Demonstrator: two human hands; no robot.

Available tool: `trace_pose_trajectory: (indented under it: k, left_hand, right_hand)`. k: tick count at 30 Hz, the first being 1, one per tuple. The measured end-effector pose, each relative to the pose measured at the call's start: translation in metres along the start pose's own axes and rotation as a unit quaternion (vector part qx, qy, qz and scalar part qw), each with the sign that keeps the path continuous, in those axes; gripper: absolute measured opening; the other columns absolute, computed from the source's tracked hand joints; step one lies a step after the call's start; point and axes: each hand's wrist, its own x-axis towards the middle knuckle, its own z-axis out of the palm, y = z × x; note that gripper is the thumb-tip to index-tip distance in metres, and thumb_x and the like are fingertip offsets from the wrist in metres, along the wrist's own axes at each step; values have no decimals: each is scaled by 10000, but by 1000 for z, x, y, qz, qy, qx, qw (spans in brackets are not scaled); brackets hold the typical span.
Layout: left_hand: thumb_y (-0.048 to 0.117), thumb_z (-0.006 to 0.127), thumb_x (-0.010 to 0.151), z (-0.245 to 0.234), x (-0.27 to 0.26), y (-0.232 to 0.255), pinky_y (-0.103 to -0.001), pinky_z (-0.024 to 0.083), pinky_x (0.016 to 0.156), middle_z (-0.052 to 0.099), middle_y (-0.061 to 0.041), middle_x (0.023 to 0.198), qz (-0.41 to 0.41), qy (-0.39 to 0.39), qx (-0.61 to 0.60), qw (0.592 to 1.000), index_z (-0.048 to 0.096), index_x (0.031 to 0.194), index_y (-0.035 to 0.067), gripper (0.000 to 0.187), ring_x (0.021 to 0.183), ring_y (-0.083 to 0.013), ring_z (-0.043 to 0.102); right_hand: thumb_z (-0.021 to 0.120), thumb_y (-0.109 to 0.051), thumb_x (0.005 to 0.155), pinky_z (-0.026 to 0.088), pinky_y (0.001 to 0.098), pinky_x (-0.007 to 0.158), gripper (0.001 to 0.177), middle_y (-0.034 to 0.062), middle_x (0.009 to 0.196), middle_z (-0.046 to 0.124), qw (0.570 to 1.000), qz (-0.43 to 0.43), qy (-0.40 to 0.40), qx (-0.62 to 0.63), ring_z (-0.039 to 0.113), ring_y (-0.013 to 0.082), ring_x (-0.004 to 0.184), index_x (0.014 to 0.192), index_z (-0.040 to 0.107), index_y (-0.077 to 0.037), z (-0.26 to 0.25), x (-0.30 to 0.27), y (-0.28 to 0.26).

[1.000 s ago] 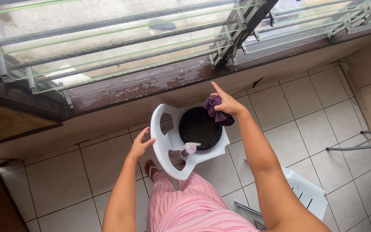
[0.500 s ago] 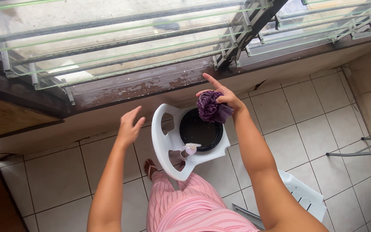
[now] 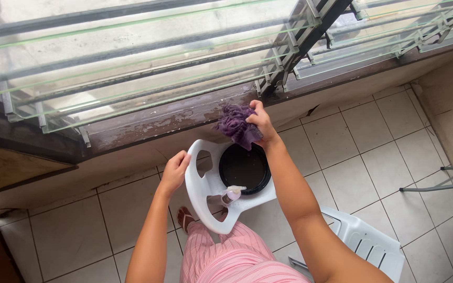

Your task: The person wipes a glass window with a purple cloth, repeatedly dipping the cloth into a black basin of water placed on a white plastic chair. The person cleans the glass pane by hand, moving the cloth across the surface and rinsing it periodically.

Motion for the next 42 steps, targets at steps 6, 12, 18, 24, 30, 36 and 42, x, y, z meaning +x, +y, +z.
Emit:
trace_pose_trajectory:
  k: [6,12,18,24,30,36,42]
  left_hand:
    - [243,583,1064,-44,-47,-34,-265,269,534,373,80,692,-105,125,-62,985,534,824,50,312,619,-57,310]
    - [229,647,1007,-58,-65,-51,-299,506,695,662,-3,921,-90,122,185,971,742,1033,97,165,791,-110,620]
    - [219,552,979,-41,-47,-34,-370,588,855,591,5,1451,-170,53,141,974,621,1383,237,410,1078,-200,703]
    - [219,460,1066,-28,-36,-105,-363,587,941,458,-49,1599,-135,40,15,990,645,1313,144,318,1333,-212,565]
    - [109,689,882,-41,-55,-129,-349,611,1028,615,-48,1584,-138,101,69,983,845,1019,30,222,1314,-265,717]
    - [191,742,842,-66,-67,-119,-414,415,1155,511,-80,1563,-124,13,176,976,595,1432,101,615,1459,-304,452]
    - [441,707,926,-110,-85,-141,-422,356,1150,455,-136,1529,-195,-10,310,931,486,1493,72,712,1409,-358,430]
  right_hand:
    - [556,-43,808,631,468,870,459,133,1161,505,942,-223,209,137,619,293,1049,1245,420,-77,-3,28,-35]
    - [591,-187,993,330,626,1169,503,192,1516,465,652,-294,280,-640,503,422,1338,1473,483,-86,11,116,0]
    - [505,-285,1019,222,613,1235,680,190,1601,413,514,-245,87,-817,430,395,1475,1629,301,-63,23,106,-13]
    - [490,-326,1028,222,637,1207,680,214,1536,470,423,-194,222,-857,467,439,1374,1580,267,3,48,126,-16]
    - [474,-381,1011,262,586,1231,704,199,1598,388,459,-248,83,-849,403,394,1434,1585,314,-6,208,131,120]
    - [534,-515,931,354,597,1155,794,152,1613,366,489,-237,-80,-836,438,412,1403,1556,348,-61,360,140,216]
    - [642,-484,881,367,612,1151,770,120,1655,303,515,-352,-106,-774,437,429,1422,1536,400,-160,356,140,220]
